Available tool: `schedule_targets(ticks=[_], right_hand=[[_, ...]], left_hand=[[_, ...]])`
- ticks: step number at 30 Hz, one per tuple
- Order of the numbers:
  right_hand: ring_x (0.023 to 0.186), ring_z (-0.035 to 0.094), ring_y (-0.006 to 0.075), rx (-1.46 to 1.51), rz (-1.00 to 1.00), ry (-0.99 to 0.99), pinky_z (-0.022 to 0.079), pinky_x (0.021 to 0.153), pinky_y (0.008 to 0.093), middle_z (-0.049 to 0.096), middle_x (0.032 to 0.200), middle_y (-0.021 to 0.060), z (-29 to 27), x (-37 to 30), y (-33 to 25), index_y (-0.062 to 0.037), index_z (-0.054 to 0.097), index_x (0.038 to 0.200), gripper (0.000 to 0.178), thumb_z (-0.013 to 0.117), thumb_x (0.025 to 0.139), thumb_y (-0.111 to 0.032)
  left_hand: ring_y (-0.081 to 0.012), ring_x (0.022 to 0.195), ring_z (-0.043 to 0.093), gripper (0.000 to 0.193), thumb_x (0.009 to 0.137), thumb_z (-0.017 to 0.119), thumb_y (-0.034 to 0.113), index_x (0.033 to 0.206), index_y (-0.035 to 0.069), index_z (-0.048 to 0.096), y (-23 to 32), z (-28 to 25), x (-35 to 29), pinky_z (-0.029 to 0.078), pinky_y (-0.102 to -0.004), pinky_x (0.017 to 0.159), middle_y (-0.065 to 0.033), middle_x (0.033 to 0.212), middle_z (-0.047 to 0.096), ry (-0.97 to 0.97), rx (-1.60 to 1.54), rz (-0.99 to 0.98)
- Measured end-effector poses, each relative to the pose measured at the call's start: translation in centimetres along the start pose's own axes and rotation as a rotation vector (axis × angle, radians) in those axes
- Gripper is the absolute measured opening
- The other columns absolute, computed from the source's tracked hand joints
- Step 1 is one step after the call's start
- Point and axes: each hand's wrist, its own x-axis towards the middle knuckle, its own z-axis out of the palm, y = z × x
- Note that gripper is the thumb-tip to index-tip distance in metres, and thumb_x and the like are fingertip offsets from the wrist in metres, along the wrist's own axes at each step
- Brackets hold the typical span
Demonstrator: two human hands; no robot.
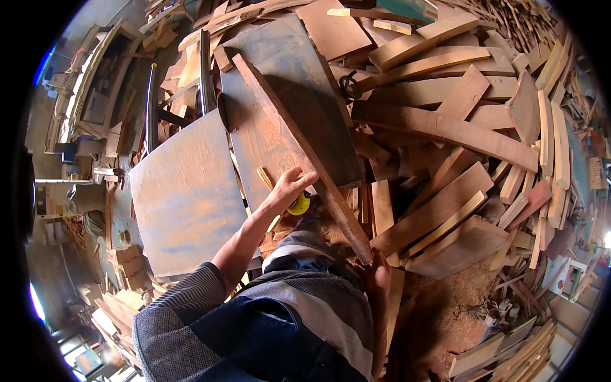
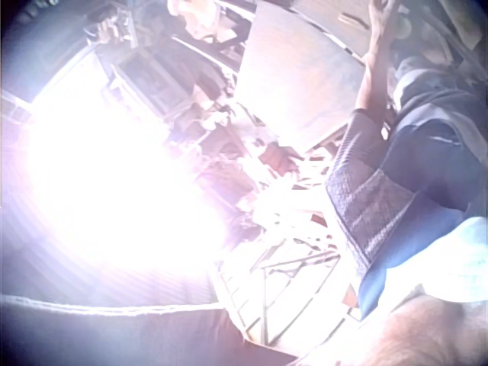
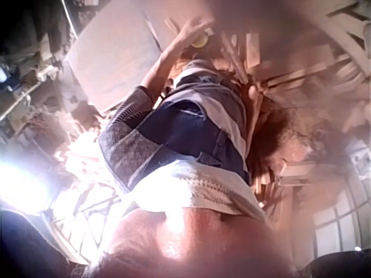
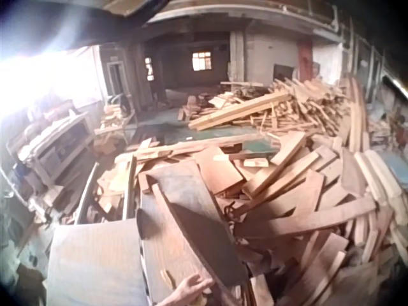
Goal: The person measures multiple wooden boards using a tape measure in a woodworking workshop, handling them one at a time and placing them on a machine surface.
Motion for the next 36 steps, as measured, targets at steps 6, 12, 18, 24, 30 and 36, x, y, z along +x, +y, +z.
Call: schedule_targets(ticks=[6,12,18,24,30,36], right_hand=[[0.107,0.066,0.0271,-0.265,-0.188,-0.306,0.056,0.088,0.0427,0.066,0.123,0.0160,-0.7,0.8,1.8,0.0019,0.050,0.138,0.041,0.054,0.104,-0.021],[0.104,0.067,0.0226,-0.585,-0.442,-0.148,0.054,0.086,0.0339,0.070,0.113,0.0141,-3.0,4.3,5.4,0.0014,0.058,0.130,0.031,0.051,0.103,-0.012],[0.121,0.060,0.0286,-1.287,-0.525,-0.230,0.046,0.104,0.0363,0.065,0.128,0.0158,0.3,1.0,2.0,0.0037,0.051,0.139,0.044,0.051,0.101,-0.018],[0.117,0.064,0.0307,0.249,-0.150,-0.246,0.050,0.102,0.0418,0.064,0.129,0.0176,0.9,-0.4,2.0,0.0058,0.052,0.136,0.053,0.058,0.095,-0.027],[0.120,0.062,0.0300,0.541,-0.309,-0.083,0.050,0.102,0.0441,0.061,0.132,0.0165,-3.8,-4.5,0.0,0.0044,0.049,0.138,0.056,0.061,0.093,-0.026],[0.102,0.067,0.0232,0.778,-0.528,0.370,0.055,0.091,0.0384,0.068,0.116,0.0109,-7.0,-12.2,5.5,0.0009,0.058,0.129,0.049,0.070,0.093,-0.029]], left_hand=[[-0.0171,0.097,0.061,0.067,0.087,0.071,0.059,0.113,-0.002,0.065,-0.6,-0.7,0.1,0.049,-0.0328,0.085,-0.0094,0.103,0.067,0.004,0.060,-0.021],[-0.0134,0.079,0.061,0.073,0.084,0.070,0.066,0.106,-0.004,0.070,0.6,-3.2,1.5,0.049,-0.0283,0.071,-0.0055,0.092,0.067,0.127,0.164,-0.241],[-0.0093,0.069,0.060,0.043,0.087,0.074,0.040,0.099,-0.002,0.071,-0.8,-6.0,1.9,0.048,-0.0278,0.062,-0.0017,0.082,0.065,0.095,0.005,-0.262],[-0.0092,0.074,0.062,0.039,0.086,0.075,0.030,0.105,-0.003,0.070,1.0,-3.5,1.8,0.048,-0.0263,0.064,-0.0022,0.088,0.068,0.008,-0.059,-0.233],[-0.0145,0.072,0.066,0.048,0.082,0.082,0.028,0.118,0.004,0.062,2.9,5.2,3.8,0.058,-0.0296,0.062,-0.0040,0.094,0.067,-0.481,-0.138,-0.224],[-0.0145,0.058,0.061,0.036,0.080,0.082,0.027,0.105,0.009,0.065,4.1,17.5,1.5,0.051,-0.0285,0.052,-0.0019,0.075,0.064,-0.818,-0.054,-0.344]])
